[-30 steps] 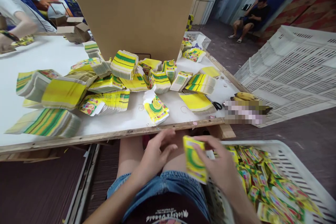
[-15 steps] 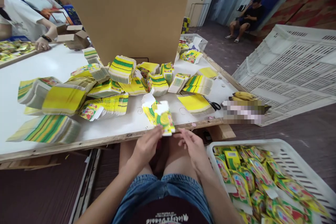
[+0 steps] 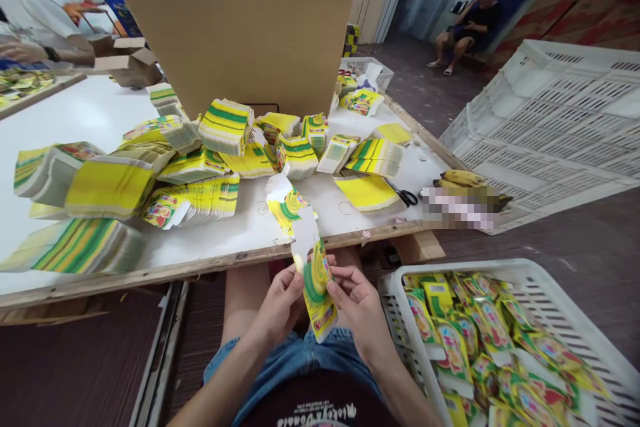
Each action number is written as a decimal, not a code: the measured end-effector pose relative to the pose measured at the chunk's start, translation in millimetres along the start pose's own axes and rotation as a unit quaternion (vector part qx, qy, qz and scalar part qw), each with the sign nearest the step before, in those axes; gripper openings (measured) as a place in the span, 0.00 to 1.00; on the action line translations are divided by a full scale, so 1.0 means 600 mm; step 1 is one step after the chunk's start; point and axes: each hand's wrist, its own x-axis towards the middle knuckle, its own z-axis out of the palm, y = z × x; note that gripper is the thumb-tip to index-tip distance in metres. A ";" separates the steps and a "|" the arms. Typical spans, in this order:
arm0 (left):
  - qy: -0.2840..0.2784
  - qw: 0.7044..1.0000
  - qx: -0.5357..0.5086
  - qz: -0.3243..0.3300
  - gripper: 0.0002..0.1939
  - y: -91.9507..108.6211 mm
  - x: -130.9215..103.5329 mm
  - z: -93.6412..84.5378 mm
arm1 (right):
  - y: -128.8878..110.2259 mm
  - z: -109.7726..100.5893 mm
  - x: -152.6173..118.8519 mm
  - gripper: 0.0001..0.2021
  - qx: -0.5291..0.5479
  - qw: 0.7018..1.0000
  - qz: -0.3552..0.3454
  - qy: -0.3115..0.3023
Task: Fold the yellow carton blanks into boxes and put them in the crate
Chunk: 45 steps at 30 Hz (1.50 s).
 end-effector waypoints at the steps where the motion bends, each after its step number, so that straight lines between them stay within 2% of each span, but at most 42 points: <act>1: 0.010 1.000 0.007 0.006 0.24 -0.002 -0.001 -0.001 | 0.001 -0.001 0.000 0.16 -0.026 1.000 -0.005 0.001; 6: 0.108 0.990 0.087 0.037 0.19 -0.015 -0.003 -0.007 | 0.010 0.000 -0.005 0.13 -0.126 0.992 -0.019 0.000; 8: 0.129 0.980 0.144 0.057 0.18 -0.016 -0.005 -0.004 | 0.013 0.001 -0.008 0.13 -0.156 0.987 -0.036 0.027; 10: 0.134 0.969 0.188 0.085 0.22 -0.012 -0.011 0.002 | 0.012 -0.001 -0.010 0.11 -0.169 0.983 -0.058 0.050; 12: 0.121 0.965 0.211 0.097 0.28 -0.005 -0.020 0.006 | 0.004 -0.005 -0.011 0.11 -0.151 0.984 -0.085 0.033; 15: 0.056 0.971 0.222 0.063 0.29 0.011 -0.032 0.002 | -0.013 -0.018 -0.011 0.22 -0.109 0.987 -0.105 -0.052; 17: 0.000 0.976 0.214 0.025 0.27 0.022 -0.038 -0.005 | -0.025 -0.028 -0.010 0.20 -0.116 0.983 -0.096 -0.104; 20: -0.053 0.979 0.193 -0.032 0.20 0.031 -0.043 -0.013 | -0.038 -0.042 -0.009 0.09 -0.185 0.967 -0.093 -0.149; 22: -0.066 0.980 0.180 -0.049 0.15 0.029 -0.044 -0.014 | -0.042 -0.046 -0.008 0.10 -0.238 0.952 -0.115 -0.153; 24: -0.069 0.983 0.161 -0.048 0.18 0.023 -0.044 -0.012 | -0.041 -0.045 -0.007 0.13 -0.260 0.946 -0.140 -0.136; 27: -0.071 0.985 0.149 -0.043 0.33 0.014 -0.043 -0.009 | -0.033 -0.042 -0.006 0.08 -0.204 0.965 -0.137 -0.087; 28: -0.072 0.984 0.157 -0.043 0.34 0.012 -0.043 -0.009 | -0.030 -0.042 -0.005 0.10 -0.180 0.972 -0.129 -0.074; 30: -0.060 0.978 0.197 -0.036 0.27 0.011 -0.041 -0.010 | -0.027 -0.047 -0.001 0.13 -0.171 0.973 -0.137 -0.065; 33: -0.004 0.958 0.287 -0.001 0.18 0.010 -0.038 -0.014 | -0.029 -0.058 0.005 0.14 -0.224 0.958 -0.157 -0.088; 36: 0.016 0.941 0.339 0.013 0.19 0.005 -0.037 -0.018 | -0.033 -0.061 0.009 0.15 -0.274 0.952 -0.077 -0.116; 38: 0.004 0.941 0.339 0.007 0.21 0.001 -0.038 -0.020 | -0.035 -0.056 0.009 0.17 -0.321 0.940 -0.041 -0.109; 41: -0.013 0.952 0.307 -0.005 0.22 0.000 -0.037 -0.019 | -0.036 -0.044 0.008 0.12 -0.385 0.917 -0.058 -0.081; 45: -0.005 0.970 0.240 -0.022 0.24 0.008 -0.030 -0.015 | -0.034 -0.032 0.005 0.12 -0.422 0.900 -0.078 -0.080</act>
